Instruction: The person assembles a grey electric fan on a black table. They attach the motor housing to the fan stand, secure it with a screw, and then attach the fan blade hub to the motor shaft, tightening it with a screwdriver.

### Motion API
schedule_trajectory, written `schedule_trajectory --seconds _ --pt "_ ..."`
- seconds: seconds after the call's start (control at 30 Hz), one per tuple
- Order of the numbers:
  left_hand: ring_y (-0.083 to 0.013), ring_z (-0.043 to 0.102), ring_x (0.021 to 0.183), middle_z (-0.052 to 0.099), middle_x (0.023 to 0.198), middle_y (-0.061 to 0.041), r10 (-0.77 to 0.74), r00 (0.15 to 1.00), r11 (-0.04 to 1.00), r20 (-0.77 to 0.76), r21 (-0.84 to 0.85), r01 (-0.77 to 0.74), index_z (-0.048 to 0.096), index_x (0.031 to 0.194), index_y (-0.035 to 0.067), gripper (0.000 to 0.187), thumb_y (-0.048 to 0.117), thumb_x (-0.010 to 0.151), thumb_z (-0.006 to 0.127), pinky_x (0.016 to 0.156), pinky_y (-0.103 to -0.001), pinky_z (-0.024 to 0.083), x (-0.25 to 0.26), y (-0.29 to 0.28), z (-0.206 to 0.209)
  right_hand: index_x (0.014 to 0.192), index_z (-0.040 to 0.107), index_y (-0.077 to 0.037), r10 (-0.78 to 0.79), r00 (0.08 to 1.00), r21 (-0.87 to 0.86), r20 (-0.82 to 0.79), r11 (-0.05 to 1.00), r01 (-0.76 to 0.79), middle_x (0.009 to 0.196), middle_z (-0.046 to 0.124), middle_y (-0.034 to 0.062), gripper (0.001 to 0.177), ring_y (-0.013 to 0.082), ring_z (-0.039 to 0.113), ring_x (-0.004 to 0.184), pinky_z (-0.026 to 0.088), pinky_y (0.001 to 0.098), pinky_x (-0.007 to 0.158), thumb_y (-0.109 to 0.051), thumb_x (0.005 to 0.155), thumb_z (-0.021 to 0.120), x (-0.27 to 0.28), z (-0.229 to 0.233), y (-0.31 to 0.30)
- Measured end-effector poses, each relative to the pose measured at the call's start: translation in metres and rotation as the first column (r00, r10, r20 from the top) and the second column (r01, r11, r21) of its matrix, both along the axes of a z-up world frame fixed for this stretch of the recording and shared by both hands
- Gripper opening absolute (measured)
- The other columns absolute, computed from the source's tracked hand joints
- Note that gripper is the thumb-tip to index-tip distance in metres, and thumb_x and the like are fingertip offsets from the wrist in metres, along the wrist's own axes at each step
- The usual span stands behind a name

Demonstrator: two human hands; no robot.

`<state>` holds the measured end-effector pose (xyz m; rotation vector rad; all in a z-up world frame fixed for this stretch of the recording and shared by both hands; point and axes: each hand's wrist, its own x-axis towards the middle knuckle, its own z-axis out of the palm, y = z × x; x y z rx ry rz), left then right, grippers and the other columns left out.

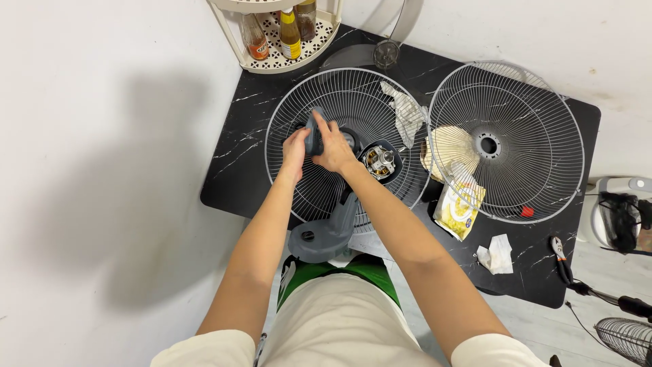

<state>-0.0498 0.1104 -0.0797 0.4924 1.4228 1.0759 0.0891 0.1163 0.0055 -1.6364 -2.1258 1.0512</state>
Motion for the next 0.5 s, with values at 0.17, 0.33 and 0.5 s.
schedule_trajectory --seconds 0.17,0.33,0.5 --pt "-0.0155 0.06 0.086 0.07 0.091 -0.009 -0.147 0.938 0.981 -0.313 0.074 0.178 0.077 0.103 -0.001 0.033 0.027 0.093 0.064 0.078 -0.031 0.048 0.002 -0.011 0.034 0.128 0.06 -0.009 0.111 0.988 0.362 0.108 0.921 -0.144 0.133 0.055 0.0197 0.075 0.0442 0.054 0.124 0.048 0.0521 0.094 -0.003 0.057 0.083 0.01 0.02 -0.008" --pt "-0.0158 0.064 0.101 0.065 0.116 -0.009 0.154 0.904 0.851 -0.4 0.519 0.085 0.074 0.117 0.001 0.038 0.034 0.097 0.067 0.09 -0.032 0.053 0.011 -0.021 0.066 0.113 0.067 -0.007 0.001 0.999 0.343 -0.043 0.939 0.013 0.105 0.072 0.0133 0.032 0.0367 0.072 0.098 0.057 0.0459 0.087 -0.014 0.086 0.083 0.04 0.034 -0.012" --pt "-0.013 0.06 0.122 0.055 0.142 -0.007 -0.092 0.989 0.768 -0.112 0.624 0.142 0.042 0.155 0.008 0.058 0.031 0.106 0.063 0.107 -0.03 0.049 0.027 -0.018 0.077 0.13 0.057 -0.002 -0.215 0.833 0.205 -0.509 0.91 0.359 0.105 0.075 0.0148 0.045 0.0237 0.079 0.087 0.063 0.0333 0.07 -0.014 0.09 0.077 0.073 0.074 -0.03"
